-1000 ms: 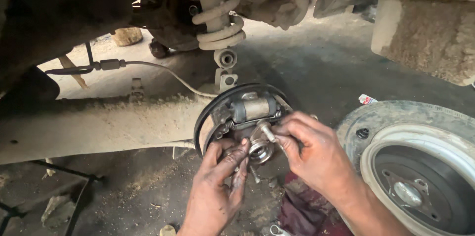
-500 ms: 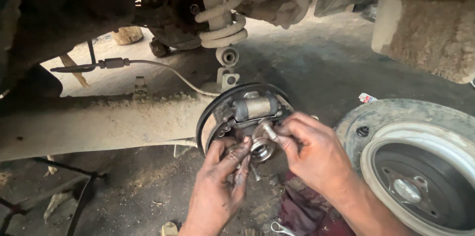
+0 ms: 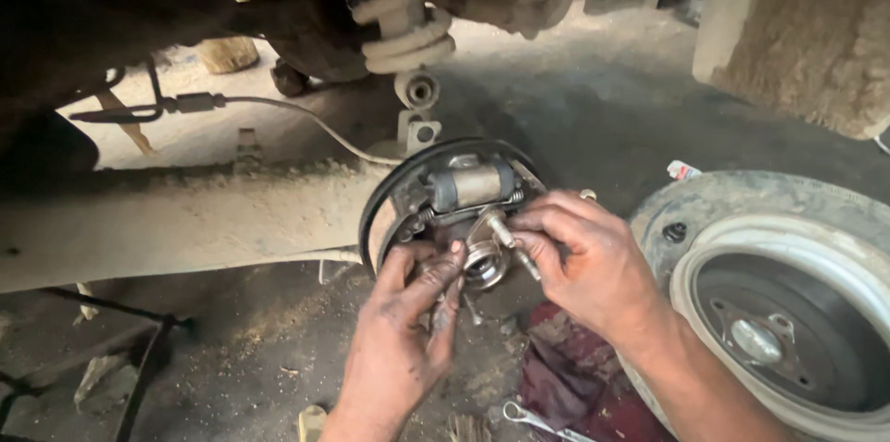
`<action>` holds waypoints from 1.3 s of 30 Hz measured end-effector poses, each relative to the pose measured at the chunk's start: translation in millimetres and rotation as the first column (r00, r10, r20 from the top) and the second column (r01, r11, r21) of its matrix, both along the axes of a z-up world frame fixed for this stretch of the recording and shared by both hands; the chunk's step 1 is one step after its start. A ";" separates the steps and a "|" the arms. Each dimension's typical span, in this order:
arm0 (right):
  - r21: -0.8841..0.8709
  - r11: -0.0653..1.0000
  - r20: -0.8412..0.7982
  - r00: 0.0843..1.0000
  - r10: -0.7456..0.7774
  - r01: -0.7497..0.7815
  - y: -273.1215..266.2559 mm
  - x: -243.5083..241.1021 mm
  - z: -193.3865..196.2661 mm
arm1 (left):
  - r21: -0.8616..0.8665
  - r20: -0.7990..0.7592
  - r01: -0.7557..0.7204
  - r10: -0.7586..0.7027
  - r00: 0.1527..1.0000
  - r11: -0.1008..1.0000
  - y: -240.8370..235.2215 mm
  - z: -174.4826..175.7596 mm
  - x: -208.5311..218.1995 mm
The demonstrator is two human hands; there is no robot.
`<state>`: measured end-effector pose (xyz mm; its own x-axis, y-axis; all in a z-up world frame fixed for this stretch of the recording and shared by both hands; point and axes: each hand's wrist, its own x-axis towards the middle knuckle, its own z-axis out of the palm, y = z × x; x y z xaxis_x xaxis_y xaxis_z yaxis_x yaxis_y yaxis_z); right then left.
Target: The person works on a vehicle's rear drum brake assembly with the wheel removed. They repeatedly rotate the wheel hub and axle by hand, then wipe the hub and surrounding brake components with a cloth. The person continues to rotate and wipe the hub throughout the clip.
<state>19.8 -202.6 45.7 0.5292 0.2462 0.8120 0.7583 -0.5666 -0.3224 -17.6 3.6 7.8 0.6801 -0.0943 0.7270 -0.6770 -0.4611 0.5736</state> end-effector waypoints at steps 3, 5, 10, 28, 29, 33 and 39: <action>-0.112 0.990 -0.146 0.984 -0.099 0.083 -8.1 -0.6 0.8 | 0.025 -0.051 -0.009 0.010 0.999 1.000 -0.6 3.9 0.3; -0.263 0.949 -0.265 0.933 -0.243 0.173 -10.9 -3.2 8.3 | 0.010 -0.030 -0.013 0.013 0.999 1.000 -5.2 8.5 0.4; -0.078 0.993 0.087 0.993 -0.083 0.090 -4.5 -3.1 14.1 | 0.005 -0.023 -0.015 0.016 1.000 1.000 -4.3 6.4 -1.7; -0.088 0.982 -0.157 0.971 -0.181 0.169 -3.9 -7.1 -10.9 | 0.005 0.004 0.008 -0.008 1.000 1.000 2.4 1.4 3.3; -0.135 0.967 -0.195 0.951 -0.240 0.217 -5.6 -8.0 -7.3 | -0.007 -0.028 0.016 -0.016 0.999 1.000 2.3 3.7 3.3; -0.083 0.987 -0.059 0.988 -0.144 0.139 -0.8 -10.7 7.8 | -0.045 -0.071 0.015 -0.019 0.997 0.999 -0.7 3.3 -1.5; -0.053 0.994 -0.029 0.995 -0.093 0.092 -2.8 -4.8 -5.5 | 0.033 -0.064 -0.007 0.009 0.998 0.999 5.6 -7.0 3.0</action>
